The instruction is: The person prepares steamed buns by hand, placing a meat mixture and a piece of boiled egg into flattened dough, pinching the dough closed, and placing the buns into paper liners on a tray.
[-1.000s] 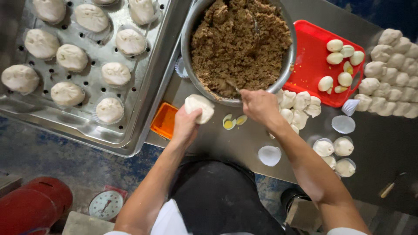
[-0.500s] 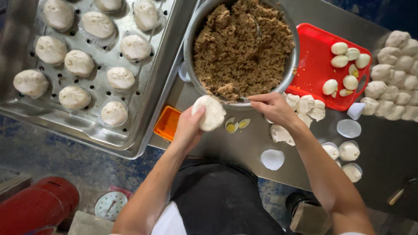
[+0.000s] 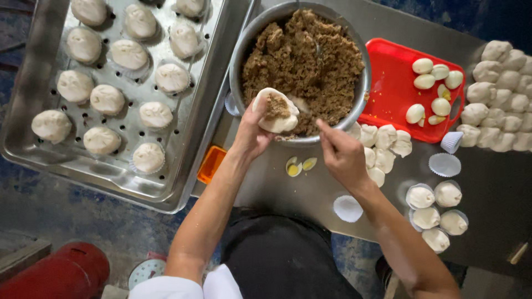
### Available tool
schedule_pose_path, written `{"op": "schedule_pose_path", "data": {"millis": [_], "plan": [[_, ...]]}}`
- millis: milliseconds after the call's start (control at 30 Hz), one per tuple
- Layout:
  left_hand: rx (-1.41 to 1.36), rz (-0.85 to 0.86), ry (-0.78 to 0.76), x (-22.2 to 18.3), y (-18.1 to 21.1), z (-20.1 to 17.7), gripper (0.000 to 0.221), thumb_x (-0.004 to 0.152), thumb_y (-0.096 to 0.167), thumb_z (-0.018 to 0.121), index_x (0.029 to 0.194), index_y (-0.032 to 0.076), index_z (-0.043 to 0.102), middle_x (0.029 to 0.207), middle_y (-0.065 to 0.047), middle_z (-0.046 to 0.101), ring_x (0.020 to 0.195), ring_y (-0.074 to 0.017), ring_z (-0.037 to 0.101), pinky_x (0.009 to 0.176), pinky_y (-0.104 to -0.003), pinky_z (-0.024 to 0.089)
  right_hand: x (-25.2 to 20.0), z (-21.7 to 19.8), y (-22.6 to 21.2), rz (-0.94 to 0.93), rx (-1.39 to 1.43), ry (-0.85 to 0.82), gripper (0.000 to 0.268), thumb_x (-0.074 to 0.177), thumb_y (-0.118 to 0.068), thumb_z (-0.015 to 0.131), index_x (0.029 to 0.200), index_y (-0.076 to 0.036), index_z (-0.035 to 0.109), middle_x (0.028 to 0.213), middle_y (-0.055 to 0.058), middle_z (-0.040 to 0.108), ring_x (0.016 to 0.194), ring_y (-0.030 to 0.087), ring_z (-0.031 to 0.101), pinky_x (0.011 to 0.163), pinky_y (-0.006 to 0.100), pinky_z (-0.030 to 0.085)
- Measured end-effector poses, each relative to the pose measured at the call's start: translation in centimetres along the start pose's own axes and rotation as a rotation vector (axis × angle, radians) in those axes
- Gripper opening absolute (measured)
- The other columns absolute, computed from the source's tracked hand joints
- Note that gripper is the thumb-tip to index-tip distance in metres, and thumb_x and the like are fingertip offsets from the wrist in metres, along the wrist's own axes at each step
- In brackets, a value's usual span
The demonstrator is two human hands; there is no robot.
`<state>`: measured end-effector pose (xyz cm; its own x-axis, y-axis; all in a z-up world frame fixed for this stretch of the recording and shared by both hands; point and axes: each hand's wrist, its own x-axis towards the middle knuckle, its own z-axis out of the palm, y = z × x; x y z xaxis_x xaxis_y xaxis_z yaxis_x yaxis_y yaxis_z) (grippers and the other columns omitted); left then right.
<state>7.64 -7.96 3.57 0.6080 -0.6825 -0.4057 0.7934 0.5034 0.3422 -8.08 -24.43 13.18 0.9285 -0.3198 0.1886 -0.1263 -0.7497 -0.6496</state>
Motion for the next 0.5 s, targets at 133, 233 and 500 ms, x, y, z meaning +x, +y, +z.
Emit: {"op": "schedule_pose_path", "data": {"millis": [133, 233, 500], "plan": [[0.159, 0.071, 0.041, -0.7, -0.4, 1.4, 0.028, 0.099, 0.009, 0.068, 0.125, 0.008, 0.058, 0.12, -0.011, 0.067, 0.111, -0.0264, 0.068, 0.09, -0.051, 0.063, 0.5, 0.7, -1.7, 0.1, 0.028, -0.014, 0.03, 0.097, -0.009, 0.068, 0.126, -0.008, 0.074, 0.074, 0.014, 0.068, 0.058, 0.025, 0.062, 0.058, 0.038, 0.047], [0.152, 0.061, 0.001, -1.2, 0.0, 2.1, 0.031, 0.095, 0.006, 0.067, 0.124, 0.006, 0.058, 0.114, -0.013, 0.068, 0.105, -0.0278, 0.07, 0.088, -0.052, 0.064, 1.1, 0.5, -1.8, -0.047, 0.009, 0.147, 0.025, 0.103, -0.011, 0.064, 0.127, -0.01, 0.07, 0.099, 0.017, 0.072, 0.083, 0.024, 0.069, 0.073, 0.034, 0.055], [-0.093, -0.07, 0.069, -3.5, 1.2, 3.2, 0.038, 0.09, 0.021, 0.061, 0.124, 0.003, 0.059, 0.121, -0.018, 0.064, 0.114, -0.0314, 0.065, 0.093, -0.049, 0.062, 1.3, -0.7, -0.1, 0.713, 0.882, -0.233, 0.036, 0.096, -0.006, 0.063, 0.13, -0.005, 0.072, 0.067, -0.009, 0.052, 0.054, 0.002, 0.041, 0.046, 0.021, 0.029]]}}
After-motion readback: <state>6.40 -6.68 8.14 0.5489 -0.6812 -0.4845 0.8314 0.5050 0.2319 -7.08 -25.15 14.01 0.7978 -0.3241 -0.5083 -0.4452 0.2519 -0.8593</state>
